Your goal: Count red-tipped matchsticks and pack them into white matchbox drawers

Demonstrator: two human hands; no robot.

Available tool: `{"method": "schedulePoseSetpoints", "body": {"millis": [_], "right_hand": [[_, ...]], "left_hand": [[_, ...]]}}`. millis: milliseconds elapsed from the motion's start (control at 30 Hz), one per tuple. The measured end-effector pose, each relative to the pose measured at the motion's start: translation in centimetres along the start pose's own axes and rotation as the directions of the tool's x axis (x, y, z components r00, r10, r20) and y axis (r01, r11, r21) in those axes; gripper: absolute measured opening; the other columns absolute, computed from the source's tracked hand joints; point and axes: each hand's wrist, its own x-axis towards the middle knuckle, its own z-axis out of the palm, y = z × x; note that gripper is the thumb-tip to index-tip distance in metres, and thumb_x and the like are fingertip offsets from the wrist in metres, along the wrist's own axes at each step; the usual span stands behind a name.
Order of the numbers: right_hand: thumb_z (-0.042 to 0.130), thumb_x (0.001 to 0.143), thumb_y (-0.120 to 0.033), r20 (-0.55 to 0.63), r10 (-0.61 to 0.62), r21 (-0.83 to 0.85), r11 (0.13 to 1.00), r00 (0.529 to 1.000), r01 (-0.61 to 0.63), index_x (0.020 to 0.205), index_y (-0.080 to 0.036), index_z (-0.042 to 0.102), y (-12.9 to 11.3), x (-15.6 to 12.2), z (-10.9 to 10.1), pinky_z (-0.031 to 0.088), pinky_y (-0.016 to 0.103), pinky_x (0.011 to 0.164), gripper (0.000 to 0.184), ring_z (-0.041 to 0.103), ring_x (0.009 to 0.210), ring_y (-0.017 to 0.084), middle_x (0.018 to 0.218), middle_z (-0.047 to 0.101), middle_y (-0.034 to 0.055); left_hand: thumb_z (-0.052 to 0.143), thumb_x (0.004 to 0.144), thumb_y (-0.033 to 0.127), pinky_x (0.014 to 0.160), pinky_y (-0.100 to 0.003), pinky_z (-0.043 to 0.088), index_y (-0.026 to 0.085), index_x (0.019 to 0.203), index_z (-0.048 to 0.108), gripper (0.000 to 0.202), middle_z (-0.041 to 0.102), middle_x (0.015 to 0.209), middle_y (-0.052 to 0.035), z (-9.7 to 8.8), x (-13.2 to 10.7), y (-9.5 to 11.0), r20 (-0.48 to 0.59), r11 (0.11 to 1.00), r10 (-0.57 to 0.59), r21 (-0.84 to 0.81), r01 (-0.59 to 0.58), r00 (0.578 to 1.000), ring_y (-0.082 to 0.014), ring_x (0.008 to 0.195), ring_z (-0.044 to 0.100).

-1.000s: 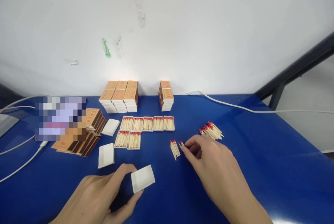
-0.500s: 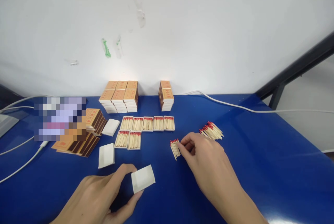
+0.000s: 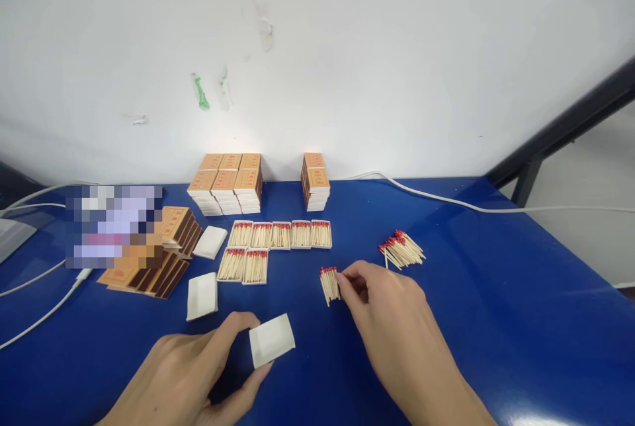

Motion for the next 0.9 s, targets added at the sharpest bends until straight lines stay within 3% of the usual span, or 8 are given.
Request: {"method": "schedulePoseSetpoints", "body": {"millis": [133, 467, 900], "right_hand": [[0.058, 0.101, -0.060, 0.012, 0.002, 0.013, 1.000, 1.000, -0.003, 0.088, -0.033, 0.083, -0.2, 0.2, 0.0, 0.056, 0.037, 0.068, 0.039, 0.083, 0.084, 0.027, 0.091, 0.087, 0.0017], [0.064, 0.101, -0.053, -0.003, -0.040, 0.046, 0.998, 0.999, 0.040, 0.088, -0.032, 0.081, 1.0, 0.4, -0.3, 0.055, 0.035, 0.060, 0.030, 0.082, 0.077, 0.025, 0.087, 0.085, 0.0010], [0.056, 0.104, -0.059, 0.034, -0.011, 0.029, 1.000, 0.999, 0.010, 0.089, -0.033, 0.080, 0.2, 0.1, 0.0, 0.053, 0.036, 0.061, 0.038, 0.083, 0.082, 0.027, 0.091, 0.087, 0.0019]], "left_hand": [[0.061, 0.115, 0.031, 0.038, -0.030, 0.050, 0.025, 0.120, 0.056, 0.010, 0.070, 0.071, 0.0108, 0.0, 0.0, -0.1, -0.002, 1.000, -0.001, 0.005, 0.001, 1.000, -0.0155, 0.044, 0.069], [0.063, 0.114, 0.030, 0.039, -0.032, 0.052, 0.026, 0.121, 0.055, 0.011, 0.071, 0.071, 0.0110, 0.1, 0.0, 0.1, 0.009, 1.000, -0.002, -0.001, 0.002, 1.000, -0.0167, 0.045, 0.072], [0.064, 0.113, 0.030, 0.038, -0.032, 0.053, 0.026, 0.121, 0.056, 0.012, 0.072, 0.073, 0.0110, 0.0, 0.0, -0.1, 0.011, 1.000, -0.004, 0.000, 0.004, 1.000, -0.0168, 0.046, 0.072]]}}
